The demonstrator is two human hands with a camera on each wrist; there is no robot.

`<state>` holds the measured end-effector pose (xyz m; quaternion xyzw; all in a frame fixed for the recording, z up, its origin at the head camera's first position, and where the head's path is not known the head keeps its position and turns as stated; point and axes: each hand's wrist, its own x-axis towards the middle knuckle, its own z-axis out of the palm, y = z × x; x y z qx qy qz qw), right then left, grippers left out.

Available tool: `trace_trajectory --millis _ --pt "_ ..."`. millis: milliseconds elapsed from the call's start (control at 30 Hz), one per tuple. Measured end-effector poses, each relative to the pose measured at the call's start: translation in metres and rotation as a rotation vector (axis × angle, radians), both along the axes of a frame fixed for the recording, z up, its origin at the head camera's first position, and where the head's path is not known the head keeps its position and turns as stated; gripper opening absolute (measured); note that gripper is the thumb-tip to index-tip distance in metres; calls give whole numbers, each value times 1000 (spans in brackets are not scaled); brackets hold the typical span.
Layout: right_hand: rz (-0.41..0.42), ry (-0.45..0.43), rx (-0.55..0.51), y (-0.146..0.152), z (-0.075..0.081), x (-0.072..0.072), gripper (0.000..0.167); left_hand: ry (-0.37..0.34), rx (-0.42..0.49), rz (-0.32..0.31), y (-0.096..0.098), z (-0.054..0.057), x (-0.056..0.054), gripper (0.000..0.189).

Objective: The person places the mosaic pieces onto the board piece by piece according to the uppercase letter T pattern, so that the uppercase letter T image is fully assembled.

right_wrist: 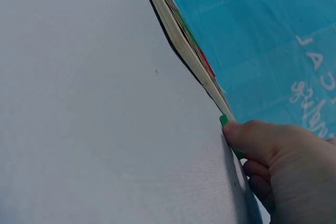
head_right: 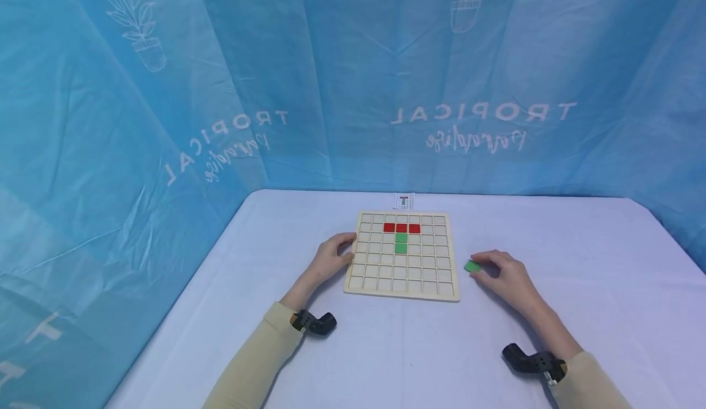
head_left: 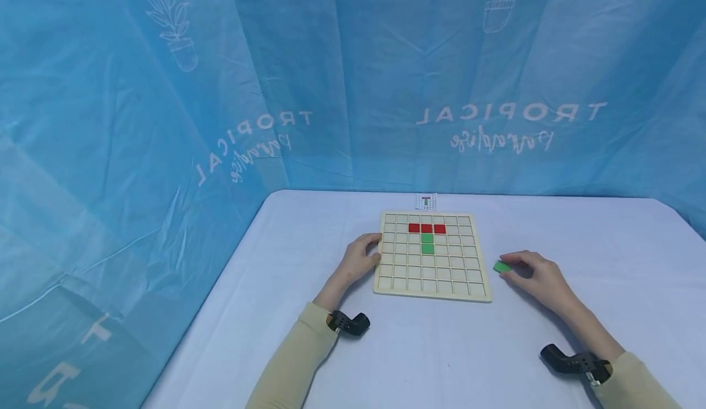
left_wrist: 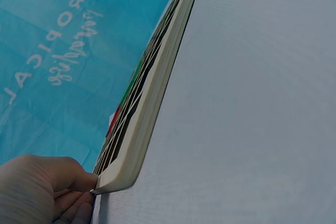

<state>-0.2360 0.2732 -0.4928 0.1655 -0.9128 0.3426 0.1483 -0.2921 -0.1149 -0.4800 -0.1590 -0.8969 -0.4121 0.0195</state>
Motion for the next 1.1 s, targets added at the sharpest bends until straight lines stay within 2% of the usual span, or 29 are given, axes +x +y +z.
trace_trajectory --millis 233,400,600,667,767,833,867,900,933,1000,1067,1100 --pt "-21 -52 9 6 1 3 38 -11 1 3 2 -1 3 48" --pt "-28 -43 4 8 3 7 33 -12 10 -6 4 0 5 48" --pt "-41 -104 -88 11 20 2 36 -11 10 -4 3 1 5 48" --pt "-54 -92 -111 19 18 -8 38 -16 3 -3 2 1 6 48" --pt "-64 -51 -130 30 12 -33 40 -14 -3 -4 1 1 5 48" --pt "-78 0 -123 36 2 -54 39 -10 -5 -4 0 1 4 48" --pt "-71 -15 -134 29 11 -55 40 -8 -4 -2 0 0 4 48" --pt "-77 -12 -136 25 9 -62 40 -7 -4 -1 0 0 3 49" --pt "-35 -34 -178 18 17 -62 39 -8 -4 0 0 1 3 49" --pt "-39 -19 -178 6 11 -75 39 -15 -5 5 0 1 3 49" --pt "-18 -37 -202 -11 11 -82 43 -14 0 4 0 2 2 49" --pt "-14 -27 -208 -15 2 -90 45 -13 1 2 0 3 2 48"
